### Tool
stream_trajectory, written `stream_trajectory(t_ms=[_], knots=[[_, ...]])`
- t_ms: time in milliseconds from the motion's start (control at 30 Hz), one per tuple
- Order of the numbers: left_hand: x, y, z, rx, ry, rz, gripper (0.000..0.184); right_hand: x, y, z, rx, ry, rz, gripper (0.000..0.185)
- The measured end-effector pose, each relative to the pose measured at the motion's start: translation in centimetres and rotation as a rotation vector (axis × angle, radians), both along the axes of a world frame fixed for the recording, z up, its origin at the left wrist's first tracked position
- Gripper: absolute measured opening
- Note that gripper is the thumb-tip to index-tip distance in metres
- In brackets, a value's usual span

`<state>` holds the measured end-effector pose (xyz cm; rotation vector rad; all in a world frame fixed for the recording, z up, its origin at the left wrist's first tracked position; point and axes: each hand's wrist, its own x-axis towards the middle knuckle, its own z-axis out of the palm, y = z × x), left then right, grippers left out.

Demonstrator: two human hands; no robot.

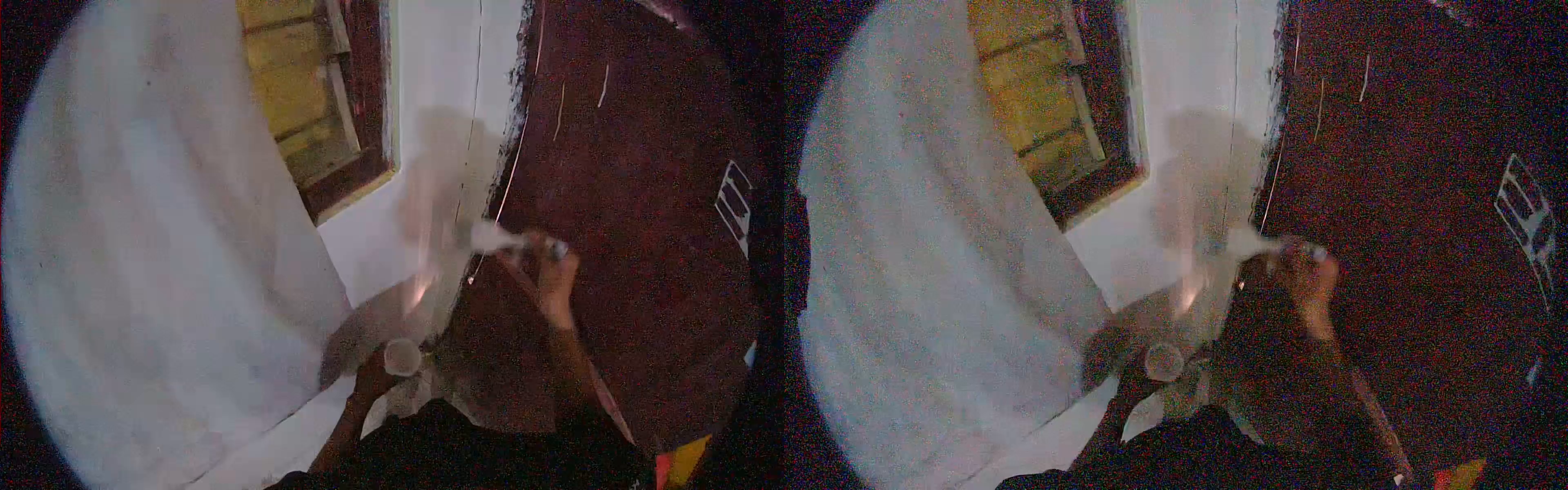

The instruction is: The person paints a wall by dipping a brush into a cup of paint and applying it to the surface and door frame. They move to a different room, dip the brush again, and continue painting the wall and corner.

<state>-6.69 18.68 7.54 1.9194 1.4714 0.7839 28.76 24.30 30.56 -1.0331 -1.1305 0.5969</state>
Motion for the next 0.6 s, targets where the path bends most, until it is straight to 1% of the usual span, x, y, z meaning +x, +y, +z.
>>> stream_trajectory(t_ms=[33,100,167,233,267,300,333,367,400,433,467,500,533,567,600], knots=[[0.2,-0.5,0.3,0.005,-0.007,-0.015,0.088,-0.8,0.8,3.0,0.032,-0.034,-0.165,0.037],[0.5,-1.5,0.7,0.02,-0.011,-0.041,0.088,1.0,5.5,6.4,0.188,0.182,-0.167,0.033],[0.2,-2.4,-0.5,0.026,-0.006,-0.055,0.087,-1.2,5.9,13.5,0.321,0.342,-0.052,0.026],[0.0,-2.2,-2.9,-0.006,0.1,-0.123,0.092,-1.4,9.6,18.9,0.507,0.467,0.048,0.025],[0.0,-2.2,-3.1,-0.001,0.104,-0.128,0.092,-2.1,10.2,21.7,0.553,0.531,0.16,0.028],[0.0,-2.1,-3.1,-0.049,0.043,-0.195,0.093,-2.7,11.0,24.2,0.596,0.593,0.275,0.03],[0.2,-2.0,-3.0,-0.096,-0.021,-0.261,0.095,-2.9,12.8,26.3,0.679,0.57,0.344,0.028],[0.2,-2.1,-2.6,-0.092,-0.016,-0.264,0.095,-3.1,14.0,27.7,0.76,0.548,0.41,0.027],[0.4,-2.6,-1.9,-0.098,0.006,-0.211,0.095,-4.1,14.4,28.3,0.764,0.55,0.407,0.027],[0.4,-3.2,-0.8,-0.105,0.028,-0.159,0.095,-5.5,14.7,28.9,0.735,0.568,0.328,0.027],[0.6,-3.6,0.3,-0.104,0.031,-0.162,0.095,-6.5,14.6,29.2,0.706,0.583,0.249,0.028],[0.8,-4.0,1.9,-0.125,0.026,-0.159,0.094,-6.8,15.0,28.1,0.707,0.584,0.245,0.028],[0.8,-4.0,2.6,-0.146,0.02,-0.156,0.092,-7.1,16.0,25.5,0.652,0.556,0.151,0.028],[0.7,-3.8,1.7,-0.147,0.02,-0.159,0.092,-7.4,16.3,23.2,0.595,0.527,0.059,0.027],[0.4,-3.4,0.0,-0.124,-0.012,-0.178,0.093,-7.8,14.8,20.8,0.518,0.46,-0.037,0.027]])
